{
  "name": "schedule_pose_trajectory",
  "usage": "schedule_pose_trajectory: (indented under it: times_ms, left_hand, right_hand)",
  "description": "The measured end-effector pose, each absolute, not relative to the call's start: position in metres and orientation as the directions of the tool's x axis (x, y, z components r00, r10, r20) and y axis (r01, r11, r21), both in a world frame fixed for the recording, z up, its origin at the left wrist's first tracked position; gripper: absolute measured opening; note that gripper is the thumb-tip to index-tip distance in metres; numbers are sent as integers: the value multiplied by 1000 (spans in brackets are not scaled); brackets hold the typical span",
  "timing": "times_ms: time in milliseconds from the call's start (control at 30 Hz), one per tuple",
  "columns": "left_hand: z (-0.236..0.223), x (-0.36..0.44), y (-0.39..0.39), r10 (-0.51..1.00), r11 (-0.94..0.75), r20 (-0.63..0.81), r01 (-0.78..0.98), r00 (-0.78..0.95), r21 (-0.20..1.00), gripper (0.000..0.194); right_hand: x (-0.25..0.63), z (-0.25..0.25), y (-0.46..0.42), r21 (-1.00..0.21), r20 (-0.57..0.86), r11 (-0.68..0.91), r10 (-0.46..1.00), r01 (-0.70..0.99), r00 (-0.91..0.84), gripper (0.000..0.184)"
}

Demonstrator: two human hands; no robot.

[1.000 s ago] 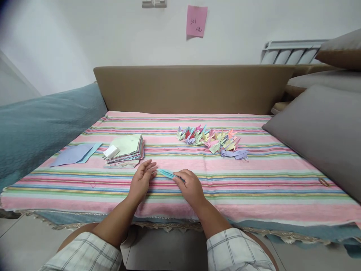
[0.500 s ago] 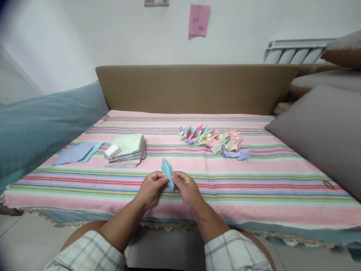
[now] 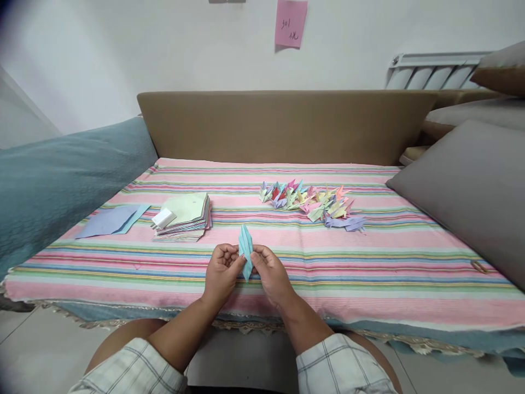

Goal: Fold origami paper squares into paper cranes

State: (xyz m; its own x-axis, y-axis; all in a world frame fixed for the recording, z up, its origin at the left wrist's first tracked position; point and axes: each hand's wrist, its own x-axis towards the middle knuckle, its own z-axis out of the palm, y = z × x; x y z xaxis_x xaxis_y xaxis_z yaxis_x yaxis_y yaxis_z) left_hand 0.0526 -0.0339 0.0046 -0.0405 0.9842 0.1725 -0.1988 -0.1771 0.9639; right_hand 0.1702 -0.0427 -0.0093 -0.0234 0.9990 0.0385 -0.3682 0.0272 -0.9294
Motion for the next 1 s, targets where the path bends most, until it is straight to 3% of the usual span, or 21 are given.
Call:
schedule_pose_trajectory:
  times_ms: [167, 233, 567, 800, 900, 1000]
  left_hand:
    - [6, 46, -35, 949, -316, 316, 13, 0, 949, 5]
    - [8, 44, -36, 946, -325, 325, 51, 11, 944, 9]
    - [12, 47, -34, 991, -130, 129, -60, -20, 990, 18]
    - [15, 40, -35, 935, -355, 350, 193, 60, 915, 9]
    - [17, 39, -35, 949, -315, 306, 156, 77, 936, 20]
    - [19, 40, -34, 981, -182, 175, 89, 81, 979, 28]
  right_hand:
    - [171, -11, -43, -915, 32, 23, 999, -402, -16, 31]
    - [171, -11, -43, -909, 24, 11, 999, -416, -27, 30]
    - [170, -10, -44, -935, 33, 21, 999, -355, -27, 31]
    - [171, -9, -45, -941, 47, 42, 999, -335, -9, 31]
    - [171, -9, -45, -927, 32, 25, 999, -375, -12, 31]
    - [172, -8, -45, -909, 13, 6, 1000, -416, -13, 30]
